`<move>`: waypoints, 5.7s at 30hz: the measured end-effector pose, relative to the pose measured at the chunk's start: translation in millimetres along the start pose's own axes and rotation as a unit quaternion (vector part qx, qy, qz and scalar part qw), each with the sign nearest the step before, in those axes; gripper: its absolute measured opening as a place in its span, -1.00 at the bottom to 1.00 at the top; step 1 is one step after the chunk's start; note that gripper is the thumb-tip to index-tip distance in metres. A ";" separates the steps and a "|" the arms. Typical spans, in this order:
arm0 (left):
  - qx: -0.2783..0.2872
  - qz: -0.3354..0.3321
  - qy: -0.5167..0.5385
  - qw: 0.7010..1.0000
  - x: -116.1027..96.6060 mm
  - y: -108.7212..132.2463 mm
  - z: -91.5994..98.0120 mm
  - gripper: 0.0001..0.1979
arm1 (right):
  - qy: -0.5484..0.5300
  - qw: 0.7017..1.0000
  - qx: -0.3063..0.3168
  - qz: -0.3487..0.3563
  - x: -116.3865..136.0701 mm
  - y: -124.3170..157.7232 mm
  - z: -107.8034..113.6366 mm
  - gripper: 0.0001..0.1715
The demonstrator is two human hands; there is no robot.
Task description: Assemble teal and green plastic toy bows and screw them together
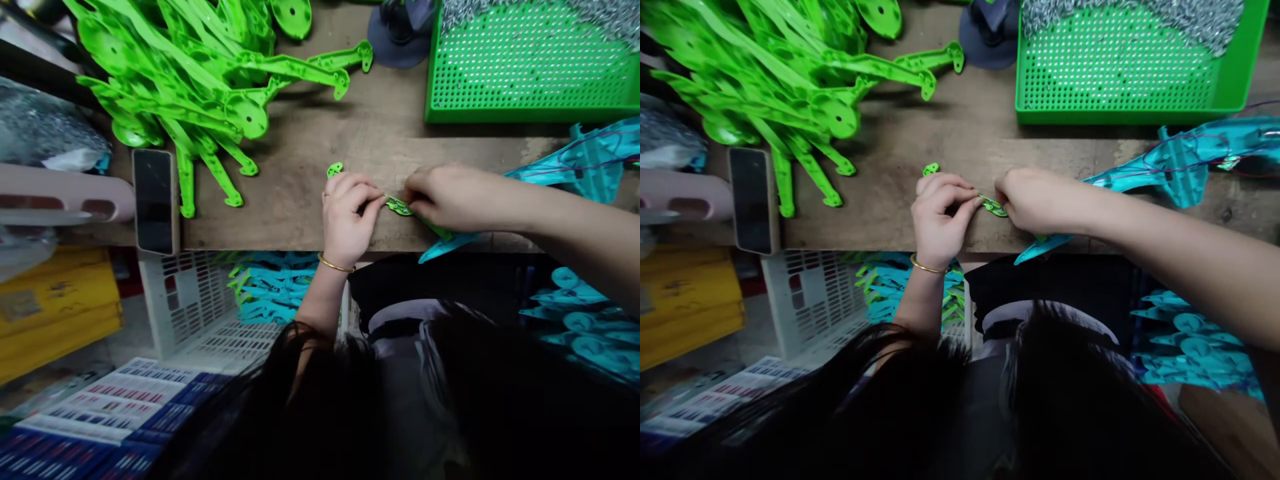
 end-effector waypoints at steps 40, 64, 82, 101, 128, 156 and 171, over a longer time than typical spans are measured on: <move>0.027 -0.164 -0.030 0.986 -49.8 27.2 1.1 -0.75 | 0.118 0.978 -0.124 0.115 -4.3 61.6 -19.2 -0.66; 0.036 -0.163 0.001 0.986 -46.2 30.8 -7.2 -0.79 | -0.039 0.969 -0.229 -0.079 -46.3 61.8 11.8 -0.78; 0.058 -0.089 -0.014 0.994 -64.0 13.5 1.4 -0.81 | 0.050 0.968 -0.247 0.016 -67.4 86.8 18.6 -0.63; 0.142 -0.092 -0.126 0.977 -118.9 9.9 -38.8 -0.60 | 0.080 0.975 -0.206 0.025 -76.0 75.1 27.7 -0.67; 0.143 -0.118 -0.093 0.978 -113.7 6.1 -38.7 -0.64 | 0.181 0.962 -0.206 -0.003 -70.6 73.0 25.8 -0.59; 0.179 -0.161 -0.144 0.960 -127.5 3.1 -44.1 -0.55 | 0.162 0.968 -0.184 0.055 -77.7 85.0 37.5 -0.63; 0.170 -0.170 -0.144 0.960 -126.9 2.4 -45.3 -0.56 | 0.120 0.960 -0.245 0.069 -87.0 99.3 39.7 -0.67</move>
Point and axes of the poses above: each hand's wrist, its own y-axis away from the middle knuckle, its own z-axis out of the back of the hand, x = y × z, the point moved 6 cm from there along -y, towards the middle knuckle, and after that the axes turned 14 degrees about -y, right-handed, at the moved point
